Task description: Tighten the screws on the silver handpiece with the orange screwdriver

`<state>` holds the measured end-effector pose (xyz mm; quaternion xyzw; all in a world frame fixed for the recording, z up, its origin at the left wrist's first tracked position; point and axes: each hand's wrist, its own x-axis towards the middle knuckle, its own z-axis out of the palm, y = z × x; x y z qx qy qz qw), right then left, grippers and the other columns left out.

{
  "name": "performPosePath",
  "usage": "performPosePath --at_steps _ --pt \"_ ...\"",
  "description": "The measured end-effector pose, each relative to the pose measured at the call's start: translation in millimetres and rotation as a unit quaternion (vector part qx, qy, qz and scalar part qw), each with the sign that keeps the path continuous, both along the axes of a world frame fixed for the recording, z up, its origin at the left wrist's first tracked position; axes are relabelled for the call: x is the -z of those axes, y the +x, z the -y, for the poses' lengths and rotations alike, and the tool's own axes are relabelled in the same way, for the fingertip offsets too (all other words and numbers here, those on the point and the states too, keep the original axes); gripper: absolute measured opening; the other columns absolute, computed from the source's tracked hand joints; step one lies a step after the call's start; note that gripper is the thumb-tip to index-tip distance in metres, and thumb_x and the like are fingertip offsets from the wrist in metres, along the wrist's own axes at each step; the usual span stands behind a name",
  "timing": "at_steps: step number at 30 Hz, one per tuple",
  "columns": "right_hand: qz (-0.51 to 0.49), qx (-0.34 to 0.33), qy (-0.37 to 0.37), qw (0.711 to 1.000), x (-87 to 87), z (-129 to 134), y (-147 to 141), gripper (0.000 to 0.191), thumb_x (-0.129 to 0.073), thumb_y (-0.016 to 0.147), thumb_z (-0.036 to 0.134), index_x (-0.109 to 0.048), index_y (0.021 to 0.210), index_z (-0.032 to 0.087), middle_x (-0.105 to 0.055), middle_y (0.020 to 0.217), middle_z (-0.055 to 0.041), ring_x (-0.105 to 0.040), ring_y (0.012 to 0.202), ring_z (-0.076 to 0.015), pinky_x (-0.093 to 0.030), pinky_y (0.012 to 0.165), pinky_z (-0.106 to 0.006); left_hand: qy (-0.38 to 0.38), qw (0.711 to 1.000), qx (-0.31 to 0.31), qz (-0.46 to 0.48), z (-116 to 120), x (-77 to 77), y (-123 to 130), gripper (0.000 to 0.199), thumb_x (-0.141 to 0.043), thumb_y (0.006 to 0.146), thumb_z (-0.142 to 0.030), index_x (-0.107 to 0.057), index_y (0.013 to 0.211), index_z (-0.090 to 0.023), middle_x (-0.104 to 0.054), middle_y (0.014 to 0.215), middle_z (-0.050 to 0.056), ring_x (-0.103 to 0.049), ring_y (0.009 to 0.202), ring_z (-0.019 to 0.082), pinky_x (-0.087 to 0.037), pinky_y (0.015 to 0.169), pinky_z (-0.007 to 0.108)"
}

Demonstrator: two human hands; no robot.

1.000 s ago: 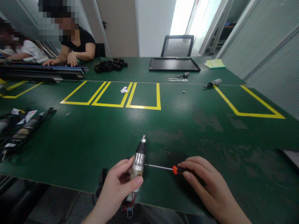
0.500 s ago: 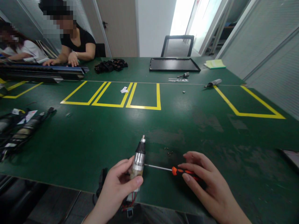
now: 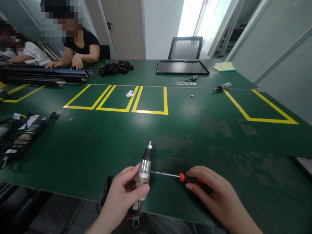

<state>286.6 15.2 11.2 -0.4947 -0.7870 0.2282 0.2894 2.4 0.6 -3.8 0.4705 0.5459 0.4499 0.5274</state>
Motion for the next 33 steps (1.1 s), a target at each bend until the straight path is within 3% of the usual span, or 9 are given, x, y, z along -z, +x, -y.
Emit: performPosePath --at_steps 5,8,19,25,29,33 --pt "0.008 0.025 0.032 0.999 -2.0 0.6 -0.5 0.022 -0.059 0.097 0.034 -0.071 0.114 0.026 -0.078 0.111 -0.0090 -0.076 0.100 -0.0236 -0.065 0.083 -0.034 0.002 1.000 0.004 0.009 -0.4 0.9 0.1 0.037 -0.088 0.070 -0.039 -0.084 0.105 -0.026 -0.056 0.080 0.000 -0.054 0.070 0.015 -0.046 0.058 0.021" --pt "0.009 0.022 0.032 0.999 -1.0 0.6 0.2 0.021 -0.056 0.099 0.030 -0.074 0.108 0.026 -0.075 0.117 -0.0102 -0.075 0.104 -0.0237 -0.064 0.086 -0.036 -0.002 1.000 0.002 0.011 -0.3 1.5 0.5 0.038 -0.088 0.070 -0.038 -0.083 0.107 -0.027 -0.056 0.080 0.000 -0.054 0.070 0.015 -0.045 0.058 0.021" --pt "-0.035 0.038 0.084 0.995 3.5 0.8 3.0 0.015 -0.070 0.085 0.015 -0.074 0.095 0.026 -0.070 0.112 -0.0086 -0.074 0.099 -0.0223 -0.064 0.081 -0.031 -0.005 1.000 0.001 0.000 0.1 2.8 -2.5 0.038 -0.088 0.070 -0.039 -0.083 0.106 -0.026 -0.057 0.082 0.001 -0.056 0.074 0.017 -0.046 0.062 0.022" --pt "-0.014 0.034 0.080 0.996 -1.0 2.1 1.2 0.023 -0.069 0.090 0.027 -0.077 0.112 0.026 -0.067 0.128 -0.0116 -0.072 0.107 -0.0257 -0.064 0.086 -0.035 -0.002 1.000 0.003 0.006 -0.2 2.3 -1.3 0.038 -0.088 0.071 -0.039 -0.083 0.106 -0.026 -0.057 0.083 0.001 -0.056 0.074 0.016 -0.046 0.061 0.022" --pt "-0.003 0.028 0.067 0.997 -1.3 2.3 1.5 0.018 -0.062 0.095 0.026 -0.078 0.101 0.026 -0.068 0.124 -0.0110 -0.074 0.100 -0.0232 -0.065 0.079 -0.033 -0.005 1.000 0.001 0.009 -0.2 2.1 -0.9 0.037 -0.088 0.070 -0.039 -0.084 0.104 -0.026 -0.054 0.081 0.000 -0.055 0.073 0.016 -0.045 0.058 0.021" --pt "-0.001 0.027 0.089 0.996 1.2 1.9 2.1 0.012 -0.066 0.092 0.026 -0.075 0.100 0.026 -0.070 0.119 -0.0108 -0.073 0.106 -0.0252 -0.065 0.085 -0.035 -0.001 1.000 0.003 0.007 -0.1 4.0 -1.5 0.037 -0.088 0.070 -0.039 -0.083 0.105 -0.028 -0.056 0.082 0.000 -0.056 0.074 0.016 -0.046 0.060 0.021"
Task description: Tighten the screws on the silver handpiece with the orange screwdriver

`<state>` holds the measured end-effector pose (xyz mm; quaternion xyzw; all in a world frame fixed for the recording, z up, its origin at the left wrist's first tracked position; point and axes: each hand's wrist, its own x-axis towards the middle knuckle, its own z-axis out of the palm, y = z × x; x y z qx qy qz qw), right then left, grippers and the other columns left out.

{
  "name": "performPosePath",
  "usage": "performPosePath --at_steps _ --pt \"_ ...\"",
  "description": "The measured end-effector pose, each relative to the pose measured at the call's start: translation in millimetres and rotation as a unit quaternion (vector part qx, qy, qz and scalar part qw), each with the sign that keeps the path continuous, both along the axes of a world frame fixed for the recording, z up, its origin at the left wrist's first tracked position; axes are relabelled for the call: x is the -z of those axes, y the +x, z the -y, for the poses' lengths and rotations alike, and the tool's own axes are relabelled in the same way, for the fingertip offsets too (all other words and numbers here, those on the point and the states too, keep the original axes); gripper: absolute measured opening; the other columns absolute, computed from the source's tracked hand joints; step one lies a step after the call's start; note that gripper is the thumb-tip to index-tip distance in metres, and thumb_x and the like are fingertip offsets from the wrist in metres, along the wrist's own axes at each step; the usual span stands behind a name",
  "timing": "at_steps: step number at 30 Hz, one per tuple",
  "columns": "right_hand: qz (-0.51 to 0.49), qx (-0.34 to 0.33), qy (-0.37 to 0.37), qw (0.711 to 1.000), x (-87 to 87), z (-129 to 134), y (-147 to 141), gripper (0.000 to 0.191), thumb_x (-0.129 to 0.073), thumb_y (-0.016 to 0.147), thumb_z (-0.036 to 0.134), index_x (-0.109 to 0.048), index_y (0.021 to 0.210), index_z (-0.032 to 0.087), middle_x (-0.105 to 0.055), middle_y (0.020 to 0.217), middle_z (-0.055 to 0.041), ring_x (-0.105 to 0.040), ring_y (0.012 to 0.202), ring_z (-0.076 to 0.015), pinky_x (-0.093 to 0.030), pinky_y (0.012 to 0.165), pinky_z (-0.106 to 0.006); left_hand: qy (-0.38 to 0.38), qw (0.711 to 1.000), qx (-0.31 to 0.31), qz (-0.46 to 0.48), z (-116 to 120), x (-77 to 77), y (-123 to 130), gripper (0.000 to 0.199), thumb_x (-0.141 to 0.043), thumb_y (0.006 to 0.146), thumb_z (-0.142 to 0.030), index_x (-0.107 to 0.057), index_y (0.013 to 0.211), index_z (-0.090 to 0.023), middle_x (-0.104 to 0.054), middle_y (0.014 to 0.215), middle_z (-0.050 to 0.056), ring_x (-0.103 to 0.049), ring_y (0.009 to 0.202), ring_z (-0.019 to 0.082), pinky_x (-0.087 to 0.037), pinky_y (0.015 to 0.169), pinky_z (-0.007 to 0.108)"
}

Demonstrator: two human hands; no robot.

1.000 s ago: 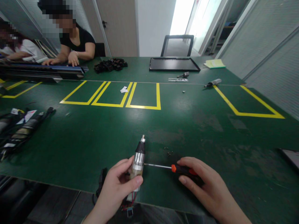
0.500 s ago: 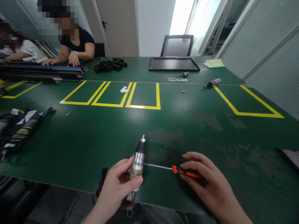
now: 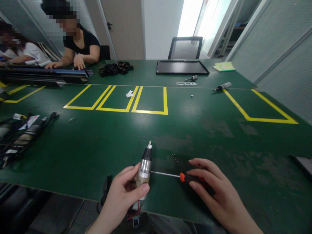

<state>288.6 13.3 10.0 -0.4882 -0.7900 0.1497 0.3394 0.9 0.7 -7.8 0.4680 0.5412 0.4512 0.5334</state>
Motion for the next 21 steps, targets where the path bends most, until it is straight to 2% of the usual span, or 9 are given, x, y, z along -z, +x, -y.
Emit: performPosePath --at_steps 5,12,15,18,21 --pt "-0.015 -0.026 -0.001 1.000 2.5 -1.3 1.5 0.019 -0.067 0.092 0.019 -0.073 0.107 0.028 -0.073 0.118 -0.0071 -0.075 0.103 -0.0199 -0.063 0.085 -0.027 0.000 1.000 -0.004 0.005 0.1 0.7 -0.1 0.037 -0.088 0.070 -0.038 -0.084 0.105 -0.027 -0.056 0.081 0.000 -0.056 0.073 0.016 -0.046 0.059 0.021" --pt "-0.029 -0.043 -0.021 0.998 1.9 -1.6 2.0 0.019 -0.072 0.088 0.017 -0.073 0.103 0.028 -0.079 0.099 -0.0013 -0.077 0.089 -0.0161 -0.063 0.078 -0.021 0.000 1.000 -0.002 0.011 0.3 -1.9 0.4 0.038 -0.088 0.070 -0.038 -0.083 0.106 -0.027 -0.057 0.081 0.001 -0.056 0.072 0.015 -0.047 0.059 0.021" --pt "-0.035 -0.044 -0.028 0.998 -1.3 -0.3 1.2 0.016 -0.068 0.092 0.021 -0.073 0.105 0.029 -0.079 0.103 -0.0017 -0.077 0.093 -0.0166 -0.063 0.081 -0.022 0.000 1.000 0.000 0.010 0.3 -1.5 0.5 0.038 -0.088 0.070 -0.038 -0.083 0.107 -0.027 -0.056 0.081 0.000 -0.056 0.073 0.016 -0.047 0.059 0.021" --pt "-0.029 -0.033 -0.028 0.999 -1.6 0.9 2.1 0.024 -0.060 0.097 0.020 -0.073 0.114 0.031 -0.080 0.107 -0.0014 -0.076 0.099 -0.0162 -0.063 0.085 -0.023 -0.003 1.000 0.003 0.006 0.2 -1.1 0.3 0.038 -0.088 0.071 -0.038 -0.083 0.107 -0.028 -0.057 0.082 0.001 -0.056 0.074 0.016 -0.047 0.060 0.021" --pt "-0.017 -0.014 -0.014 1.000 1.1 2.0 4.1 0.031 -0.064 0.094 0.020 -0.072 0.122 0.030 -0.079 0.112 -0.0037 -0.077 0.100 -0.0178 -0.063 0.086 -0.024 -0.005 1.000 -0.001 0.006 0.3 -1.7 0.0 0.038 -0.088 0.070 -0.038 -0.083 0.107 -0.028 -0.057 0.083 0.001 -0.057 0.074 0.016 -0.047 0.060 0.021"
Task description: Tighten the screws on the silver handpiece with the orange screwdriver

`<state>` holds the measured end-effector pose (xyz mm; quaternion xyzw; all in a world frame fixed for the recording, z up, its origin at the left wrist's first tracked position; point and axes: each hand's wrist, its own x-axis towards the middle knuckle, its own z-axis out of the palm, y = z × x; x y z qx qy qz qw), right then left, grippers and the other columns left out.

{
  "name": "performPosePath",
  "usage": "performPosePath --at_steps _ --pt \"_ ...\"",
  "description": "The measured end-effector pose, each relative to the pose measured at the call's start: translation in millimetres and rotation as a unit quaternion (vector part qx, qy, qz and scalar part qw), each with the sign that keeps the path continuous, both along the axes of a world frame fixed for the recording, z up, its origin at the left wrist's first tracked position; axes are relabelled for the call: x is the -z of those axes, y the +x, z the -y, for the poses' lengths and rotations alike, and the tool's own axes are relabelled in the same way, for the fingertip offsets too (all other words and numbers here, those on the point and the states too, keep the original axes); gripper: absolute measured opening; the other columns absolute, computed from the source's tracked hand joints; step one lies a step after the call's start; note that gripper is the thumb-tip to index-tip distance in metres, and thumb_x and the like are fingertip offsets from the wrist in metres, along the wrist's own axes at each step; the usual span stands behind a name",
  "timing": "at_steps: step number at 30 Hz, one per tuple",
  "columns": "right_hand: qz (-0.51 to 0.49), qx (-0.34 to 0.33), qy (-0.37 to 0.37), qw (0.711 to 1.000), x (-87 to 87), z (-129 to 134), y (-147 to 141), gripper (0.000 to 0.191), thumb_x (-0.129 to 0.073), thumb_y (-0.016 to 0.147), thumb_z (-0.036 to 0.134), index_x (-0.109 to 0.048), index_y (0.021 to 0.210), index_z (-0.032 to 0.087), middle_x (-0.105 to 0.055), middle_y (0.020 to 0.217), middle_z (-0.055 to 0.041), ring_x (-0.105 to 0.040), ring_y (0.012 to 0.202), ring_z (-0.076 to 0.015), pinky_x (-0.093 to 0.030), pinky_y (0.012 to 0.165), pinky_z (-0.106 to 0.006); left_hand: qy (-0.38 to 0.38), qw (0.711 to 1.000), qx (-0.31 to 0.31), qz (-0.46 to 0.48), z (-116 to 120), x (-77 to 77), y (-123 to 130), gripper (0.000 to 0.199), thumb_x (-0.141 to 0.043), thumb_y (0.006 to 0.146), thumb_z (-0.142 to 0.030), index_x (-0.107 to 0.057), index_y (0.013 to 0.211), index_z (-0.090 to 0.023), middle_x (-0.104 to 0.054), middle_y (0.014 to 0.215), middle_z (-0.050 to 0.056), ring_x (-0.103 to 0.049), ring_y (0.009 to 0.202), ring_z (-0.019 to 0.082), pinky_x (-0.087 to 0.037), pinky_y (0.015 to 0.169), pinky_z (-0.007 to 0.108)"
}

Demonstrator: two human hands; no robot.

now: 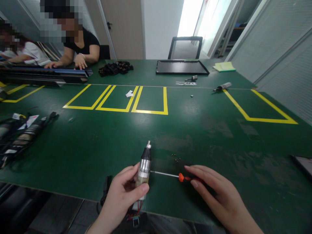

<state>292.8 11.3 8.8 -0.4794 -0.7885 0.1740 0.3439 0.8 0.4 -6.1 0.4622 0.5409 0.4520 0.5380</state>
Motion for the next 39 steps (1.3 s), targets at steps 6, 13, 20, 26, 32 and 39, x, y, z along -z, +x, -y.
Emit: performPosePath --at_steps 6,13,20,26,32,39 --pt "-0.012 0.019 0.029 0.999 1.4 -0.2 -0.9 0.039 -0.068 0.090 0.019 -0.070 0.128 0.030 -0.072 0.125 -0.0079 -0.073 0.110 -0.0220 -0.063 0.092 -0.029 0.009 1.000 -0.002 -0.010 0.6 -0.7 0.9 0.037 -0.088 0.070 -0.038 -0.084 0.105 -0.028 -0.058 0.081 0.001 -0.057 0.072 0.015 -0.046 0.060 0.021" --pt "-0.010 0.019 0.018 1.000 -0.6 1.2 -3.9 0.039 -0.064 0.093 0.019 -0.068 0.131 0.027 -0.061 0.138 -0.0118 -0.073 0.100 -0.0199 -0.065 0.086 -0.032 0.005 1.000 -0.007 -0.006 -0.8 -0.3 1.6 0.039 -0.089 0.068 -0.037 -0.084 0.105 -0.027 -0.059 0.082 0.001 -0.058 0.074 0.016 -0.048 0.061 0.022" --pt "0.013 -0.011 -0.005 1.000 -4.9 -1.4 -5.4 0.019 -0.061 0.095 0.022 -0.074 0.107 0.026 -0.072 0.121 -0.0094 -0.074 0.107 -0.0226 -0.064 0.087 -0.032 0.008 1.000 -0.005 -0.006 -0.6 -1.1 0.9 0.037 -0.089 0.069 -0.037 -0.084 0.104 -0.026 -0.057 0.080 0.001 -0.057 0.072 0.016 -0.047 0.060 0.022" --pt "0.009 -0.014 0.014 1.000 -4.1 -4.8 -5.7 0.020 -0.064 0.092 0.018 -0.073 0.106 0.027 -0.077 0.112 -0.0074 -0.075 0.100 -0.0222 -0.065 0.082 -0.031 0.000 1.000 -0.004 -0.002 0.5 -1.9 1.0 0.039 -0.089 0.069 -0.038 -0.084 0.106 -0.025 -0.058 0.082 0.001 -0.056 0.071 0.016 -0.047 0.059 0.023" --pt "-0.014 -0.034 0.010 0.999 -3.2 -4.3 -4.0 0.019 -0.067 0.090 0.016 -0.072 0.104 0.027 -0.077 0.097 -0.0047 -0.075 0.092 -0.0208 -0.064 0.077 -0.030 -0.001 1.000 -0.006 -0.005 0.9 -3.9 1.3 0.039 -0.089 0.068 -0.039 -0.084 0.104 -0.025 -0.058 0.082 0.001 -0.057 0.072 0.016 -0.048 0.061 0.023" --pt "0.023 0.040 0.001 0.999 -2.0 -2.4 -3.8 0.021 -0.065 0.093 0.030 -0.075 0.111 0.025 -0.069 0.127 -0.0132 -0.073 0.106 -0.0268 -0.065 0.084 -0.038 -0.001 1.000 0.004 -0.006 0.3 -3.1 1.0 0.038 -0.088 0.070 -0.040 -0.084 0.104 -0.024 -0.056 0.081 0.001 -0.054 0.071 0.015 -0.046 0.058 0.021"
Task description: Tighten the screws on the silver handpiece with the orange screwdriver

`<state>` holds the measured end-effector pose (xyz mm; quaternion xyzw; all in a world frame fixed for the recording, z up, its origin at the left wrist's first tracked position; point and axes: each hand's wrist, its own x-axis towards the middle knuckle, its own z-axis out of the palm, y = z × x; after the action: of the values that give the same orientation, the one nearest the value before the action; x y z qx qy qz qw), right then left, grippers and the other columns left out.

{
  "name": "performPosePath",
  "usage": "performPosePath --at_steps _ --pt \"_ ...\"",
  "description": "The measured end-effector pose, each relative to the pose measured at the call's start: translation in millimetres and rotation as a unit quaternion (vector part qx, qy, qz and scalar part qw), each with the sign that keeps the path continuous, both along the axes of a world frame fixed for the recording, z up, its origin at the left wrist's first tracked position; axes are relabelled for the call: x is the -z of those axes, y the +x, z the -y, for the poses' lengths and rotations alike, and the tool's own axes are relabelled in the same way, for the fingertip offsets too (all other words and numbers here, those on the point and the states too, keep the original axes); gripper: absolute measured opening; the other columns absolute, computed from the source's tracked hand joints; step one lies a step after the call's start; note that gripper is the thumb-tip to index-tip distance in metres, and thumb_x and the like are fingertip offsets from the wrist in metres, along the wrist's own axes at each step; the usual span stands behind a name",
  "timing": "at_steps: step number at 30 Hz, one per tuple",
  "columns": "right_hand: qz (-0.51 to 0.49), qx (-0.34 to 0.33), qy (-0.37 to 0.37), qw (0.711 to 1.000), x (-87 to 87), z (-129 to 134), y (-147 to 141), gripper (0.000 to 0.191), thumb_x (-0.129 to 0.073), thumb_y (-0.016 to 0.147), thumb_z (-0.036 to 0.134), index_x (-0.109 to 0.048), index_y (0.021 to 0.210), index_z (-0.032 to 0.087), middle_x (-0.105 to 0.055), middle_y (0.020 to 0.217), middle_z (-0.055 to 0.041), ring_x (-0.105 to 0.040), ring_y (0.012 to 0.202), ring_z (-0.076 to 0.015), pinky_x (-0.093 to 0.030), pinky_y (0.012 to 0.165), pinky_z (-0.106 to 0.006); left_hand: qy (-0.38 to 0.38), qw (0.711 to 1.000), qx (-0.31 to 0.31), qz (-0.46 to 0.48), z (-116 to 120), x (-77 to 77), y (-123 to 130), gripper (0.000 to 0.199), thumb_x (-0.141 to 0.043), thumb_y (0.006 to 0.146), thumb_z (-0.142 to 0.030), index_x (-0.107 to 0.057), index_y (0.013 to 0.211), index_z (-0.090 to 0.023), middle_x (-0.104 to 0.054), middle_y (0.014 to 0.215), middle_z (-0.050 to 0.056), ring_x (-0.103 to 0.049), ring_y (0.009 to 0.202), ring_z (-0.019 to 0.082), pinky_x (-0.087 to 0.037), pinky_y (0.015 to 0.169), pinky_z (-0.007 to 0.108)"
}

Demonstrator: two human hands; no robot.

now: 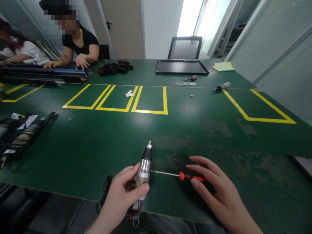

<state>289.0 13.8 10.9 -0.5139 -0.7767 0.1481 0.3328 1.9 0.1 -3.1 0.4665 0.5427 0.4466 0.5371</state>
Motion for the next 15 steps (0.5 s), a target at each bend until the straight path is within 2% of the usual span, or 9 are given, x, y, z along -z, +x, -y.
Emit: performPosePath --at_steps 4,10,15 --pt "-0.006 -0.001 0.002 1.000 -4.1 -0.3 -3.1 0.014 -0.064 0.092 0.027 -0.078 0.091 0.024 -0.070 0.124 -0.0133 -0.075 0.091 -0.0231 -0.066 0.076 -0.034 -0.002 1.000 -0.001 -0.008 -0.6 0.7 0.6 0.039 -0.088 0.070 -0.041 -0.084 0.104 -0.023 -0.059 0.085 0.002 -0.055 0.073 0.016 -0.046 0.059 0.022" --pt "-0.031 -0.002 0.010 0.999 -1.3 0.2 -2.0 0.012 -0.068 0.090 0.025 -0.074 0.099 0.025 -0.071 0.128 -0.0126 -0.076 0.097 -0.0244 -0.066 0.079 -0.034 0.004 1.000 0.000 -0.008 -0.4 0.7 -0.9 0.039 -0.087 0.070 -0.040 -0.083 0.105 -0.023 -0.059 0.084 0.002 -0.054 0.072 0.016 -0.045 0.058 0.022" --pt "-0.027 -0.015 0.014 0.999 -1.5 -0.6 -1.6 0.006 -0.067 0.089 0.022 -0.072 0.092 0.025 -0.075 0.118 -0.0110 -0.076 0.102 -0.0256 -0.065 0.079 -0.032 0.011 1.000 0.009 -0.007 -0.9 1.4 -0.7 0.035 -0.087 0.071 -0.040 -0.084 0.103 -0.023 -0.057 0.083 0.001 -0.053 0.071 0.015 -0.043 0.058 0.021"
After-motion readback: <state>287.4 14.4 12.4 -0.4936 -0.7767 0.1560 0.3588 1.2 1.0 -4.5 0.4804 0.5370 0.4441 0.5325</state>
